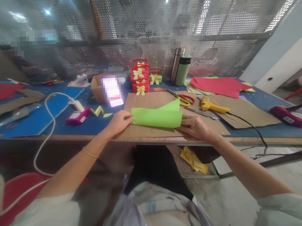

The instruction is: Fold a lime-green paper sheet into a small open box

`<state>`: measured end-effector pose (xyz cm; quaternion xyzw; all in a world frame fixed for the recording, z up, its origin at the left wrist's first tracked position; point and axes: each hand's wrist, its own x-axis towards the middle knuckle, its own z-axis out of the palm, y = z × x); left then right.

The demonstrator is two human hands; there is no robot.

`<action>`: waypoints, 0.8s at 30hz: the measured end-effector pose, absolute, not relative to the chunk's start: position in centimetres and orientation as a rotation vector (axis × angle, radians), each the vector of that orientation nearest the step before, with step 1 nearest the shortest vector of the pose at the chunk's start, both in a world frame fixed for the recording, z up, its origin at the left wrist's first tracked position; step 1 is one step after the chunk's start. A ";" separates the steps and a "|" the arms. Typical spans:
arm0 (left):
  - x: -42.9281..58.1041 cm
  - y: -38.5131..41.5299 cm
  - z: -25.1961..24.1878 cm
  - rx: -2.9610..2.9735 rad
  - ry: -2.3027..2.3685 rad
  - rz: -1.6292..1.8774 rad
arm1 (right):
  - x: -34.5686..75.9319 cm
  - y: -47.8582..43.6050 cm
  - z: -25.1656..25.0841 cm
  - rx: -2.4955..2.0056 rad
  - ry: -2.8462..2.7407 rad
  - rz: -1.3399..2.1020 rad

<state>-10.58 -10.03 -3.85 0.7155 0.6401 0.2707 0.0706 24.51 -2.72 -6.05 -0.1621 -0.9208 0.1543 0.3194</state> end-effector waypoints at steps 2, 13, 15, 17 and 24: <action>-10.7 -9.8 -3.8 2.142 1.920 0.798 | 24.4 -2.7 -6.0 -0.420 -2.413 0.387; -10.0 -9.1 -3.2 2.146 1.956 0.718 | 24.5 -2.7 -5.7 -0.388 -2.476 0.210; -10.2 -9.0 -3.1 2.131 1.950 0.706 | 24.6 -3.1 -5.4 -0.370 -2.514 0.179; -10.3 -8.8 -3.1 2.101 1.953 0.695 | 24.9 -3.7 -5.0 -0.353 -2.560 0.138; -10.2 -8.4 -2.4 1.988 1.911 0.653 | 25.4 -4.9 -4.7 -0.350 -2.637 -0.040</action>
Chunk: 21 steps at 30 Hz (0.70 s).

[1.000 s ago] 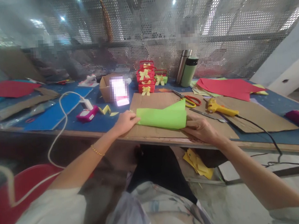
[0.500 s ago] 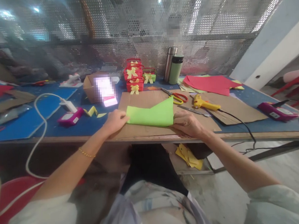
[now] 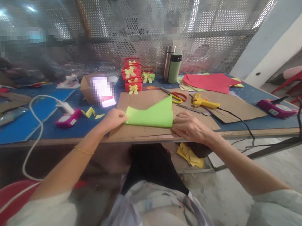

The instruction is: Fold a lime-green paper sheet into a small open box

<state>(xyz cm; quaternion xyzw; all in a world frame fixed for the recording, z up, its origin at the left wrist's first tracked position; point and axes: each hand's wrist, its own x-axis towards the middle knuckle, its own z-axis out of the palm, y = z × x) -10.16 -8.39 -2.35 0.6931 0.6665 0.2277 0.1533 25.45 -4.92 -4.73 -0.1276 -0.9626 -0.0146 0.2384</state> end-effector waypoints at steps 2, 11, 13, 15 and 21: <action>-10.1 -8.4 -2.2 1.961 1.906 0.654 | 25.5 -4.9 -4.7 -0.343 -2.633 -0.056; -10.2 -8.2 -2.2 1.874 1.832 0.743 | 25.8 -4.3 -4.1 -0.352 -2.634 0.275; -10.2 -8.0 -2.3 1.878 1.837 0.750 | 25.8 -4.0 -4.3 -0.368 -2.606 0.314; -10.2 -7.8 -2.5 1.910 1.849 0.741 | 25.8 -3.9 -4.6 -0.352 -2.582 0.333; -9.7 -7.6 -2.8 2.012 1.939 0.673 | 25.7 -4.3 -4.6 -0.283 -2.531 0.375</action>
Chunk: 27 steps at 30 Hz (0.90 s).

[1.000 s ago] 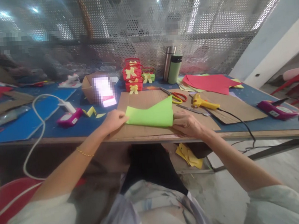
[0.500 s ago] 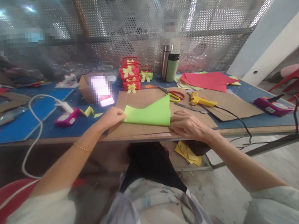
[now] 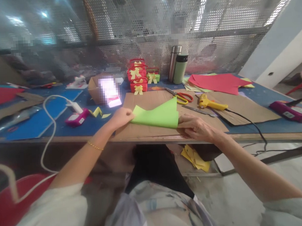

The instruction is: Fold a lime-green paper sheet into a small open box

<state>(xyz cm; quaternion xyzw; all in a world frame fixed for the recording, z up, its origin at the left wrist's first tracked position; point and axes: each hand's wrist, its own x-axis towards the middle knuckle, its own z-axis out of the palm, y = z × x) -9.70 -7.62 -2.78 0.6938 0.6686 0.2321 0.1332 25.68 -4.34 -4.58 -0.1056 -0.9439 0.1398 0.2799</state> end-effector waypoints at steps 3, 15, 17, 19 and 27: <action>-9.4 -7.8 -2.8 2.015 1.969 0.658 | 25.5 -4.7 -4.2 -0.293 -2.543 0.422; -9.6 -8.6 -3.0 1.961 1.891 0.680 | 25.7 -4.4 -4.7 -0.325 -2.535 0.425; -9.7 -8.7 -3.0 1.962 1.893 0.677 | 25.7 -4.4 -4.7 -0.324 -2.532 0.427; -9.6 -8.8 -3.0 1.972 1.908 0.680 | 25.6 -4.4 -4.7 -0.324 -2.532 0.440; -9.4 -8.8 -3.2 2.005 1.977 0.660 | 25.6 -4.8 -4.2 -0.356 -2.542 0.456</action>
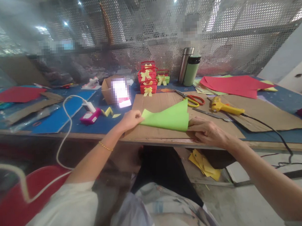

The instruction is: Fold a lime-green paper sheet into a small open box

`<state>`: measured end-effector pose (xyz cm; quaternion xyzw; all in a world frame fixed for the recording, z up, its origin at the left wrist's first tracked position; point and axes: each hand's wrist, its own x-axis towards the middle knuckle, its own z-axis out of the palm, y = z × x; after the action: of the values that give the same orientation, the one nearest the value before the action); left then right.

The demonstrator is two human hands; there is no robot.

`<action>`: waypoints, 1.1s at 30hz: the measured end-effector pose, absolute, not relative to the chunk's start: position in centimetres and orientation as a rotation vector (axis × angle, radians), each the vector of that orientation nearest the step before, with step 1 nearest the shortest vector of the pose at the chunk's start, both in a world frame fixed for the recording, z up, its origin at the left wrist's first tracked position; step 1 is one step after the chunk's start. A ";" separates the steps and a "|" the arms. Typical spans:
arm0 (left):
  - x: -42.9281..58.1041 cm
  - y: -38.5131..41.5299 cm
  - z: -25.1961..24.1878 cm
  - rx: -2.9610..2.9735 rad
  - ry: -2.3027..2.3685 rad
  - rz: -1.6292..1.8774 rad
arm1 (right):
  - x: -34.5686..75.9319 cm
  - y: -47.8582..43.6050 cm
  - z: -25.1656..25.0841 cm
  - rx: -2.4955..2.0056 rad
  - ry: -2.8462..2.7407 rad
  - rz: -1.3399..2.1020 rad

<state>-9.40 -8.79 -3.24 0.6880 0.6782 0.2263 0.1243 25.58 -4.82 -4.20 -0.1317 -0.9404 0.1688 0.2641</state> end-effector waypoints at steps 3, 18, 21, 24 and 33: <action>-9.2 -8.8 -3.2 2.020 2.018 0.639 | 25.6 -4.7 -4.4 -0.357 -2.539 0.460; -8.8 -9.1 -3.7 2.078 2.133 0.589 | 25.7 -4.5 -4.7 -0.392 -2.527 0.445; -8.8 -9.1 -4.0 2.097 2.152 0.590 | 25.7 -4.5 -4.8 -0.408 -2.531 0.466; -8.7 -9.1 -4.1 2.117 2.194 0.582 | 25.7 -4.5 -5.0 -0.397 -2.507 0.467; -8.7 -9.0 -3.8 2.113 2.217 0.560 | 25.2 -5.3 -5.0 -0.513 -2.436 0.476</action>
<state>-8.73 -8.97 -3.85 0.6787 0.7119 0.1797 0.0141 25.16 -5.35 -4.98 -0.1930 -0.9172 0.1791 0.2989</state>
